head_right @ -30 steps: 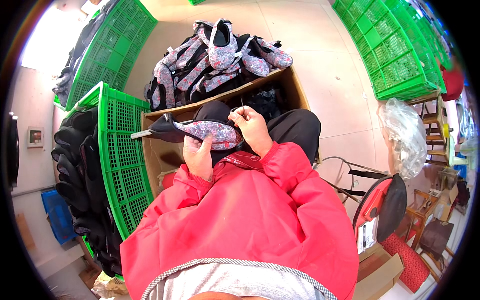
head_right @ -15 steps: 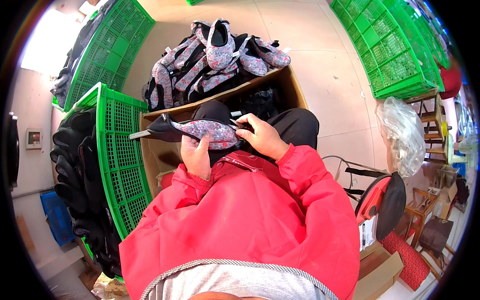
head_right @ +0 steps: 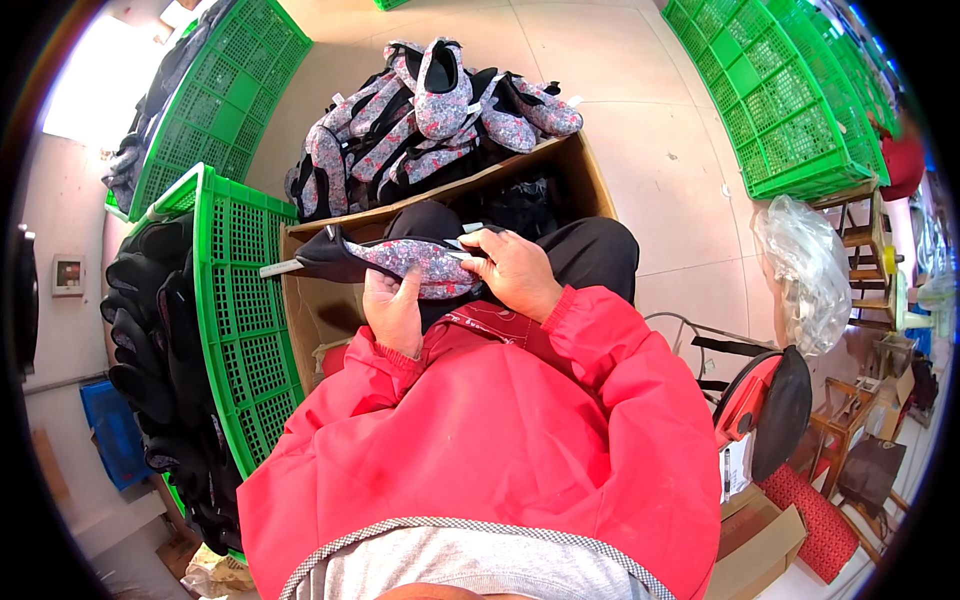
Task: The person sits cross-legged and uses pliers to manipulate the heel area of a floral-patterned slip-on shoe. They briefly pause to read a notebook and write on a paper before resuming the repair work on the shoe.
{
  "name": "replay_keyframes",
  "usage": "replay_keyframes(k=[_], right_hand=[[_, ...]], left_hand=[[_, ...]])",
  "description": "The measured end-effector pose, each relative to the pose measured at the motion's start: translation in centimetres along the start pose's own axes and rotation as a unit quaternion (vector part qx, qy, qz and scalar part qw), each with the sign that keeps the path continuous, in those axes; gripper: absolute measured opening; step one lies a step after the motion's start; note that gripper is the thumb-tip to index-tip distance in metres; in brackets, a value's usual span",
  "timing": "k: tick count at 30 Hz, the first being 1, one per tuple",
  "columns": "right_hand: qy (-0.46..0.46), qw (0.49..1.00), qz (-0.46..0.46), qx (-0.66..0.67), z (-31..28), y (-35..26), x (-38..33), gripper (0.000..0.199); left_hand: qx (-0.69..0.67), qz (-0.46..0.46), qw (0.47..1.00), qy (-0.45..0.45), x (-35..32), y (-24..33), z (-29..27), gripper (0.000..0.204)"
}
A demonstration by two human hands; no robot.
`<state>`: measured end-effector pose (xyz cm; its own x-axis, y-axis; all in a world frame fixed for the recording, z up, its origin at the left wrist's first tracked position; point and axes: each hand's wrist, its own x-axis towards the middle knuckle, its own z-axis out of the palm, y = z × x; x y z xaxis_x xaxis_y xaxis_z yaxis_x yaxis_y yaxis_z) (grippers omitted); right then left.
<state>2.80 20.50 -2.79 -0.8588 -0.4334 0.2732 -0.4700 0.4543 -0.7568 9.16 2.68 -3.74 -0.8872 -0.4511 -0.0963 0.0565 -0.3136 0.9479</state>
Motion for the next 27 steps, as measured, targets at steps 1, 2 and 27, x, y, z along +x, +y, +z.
replay_keyframes(k=[1, 2, 27], right_hand=[[0.01, 1.0, -0.017, -0.009, 0.1, 0.1, 0.1, 0.023], [0.012, 1.0, -0.017, -0.009, 0.2, 0.1, 0.1, 0.022], [0.062, 0.962, 0.114, 0.241, 3.6, 0.7, -0.2, 0.02]], left_hand=[[0.005, 0.0, 1.0, 0.001, 0.0, 0.1, 0.0, 0.031], [0.011, -0.001, 1.0, 0.002, 0.0, 0.1, 0.1, 0.031], [0.073, 0.011, 0.997, 0.013, 0.0, -0.2, 0.0, 0.027]])
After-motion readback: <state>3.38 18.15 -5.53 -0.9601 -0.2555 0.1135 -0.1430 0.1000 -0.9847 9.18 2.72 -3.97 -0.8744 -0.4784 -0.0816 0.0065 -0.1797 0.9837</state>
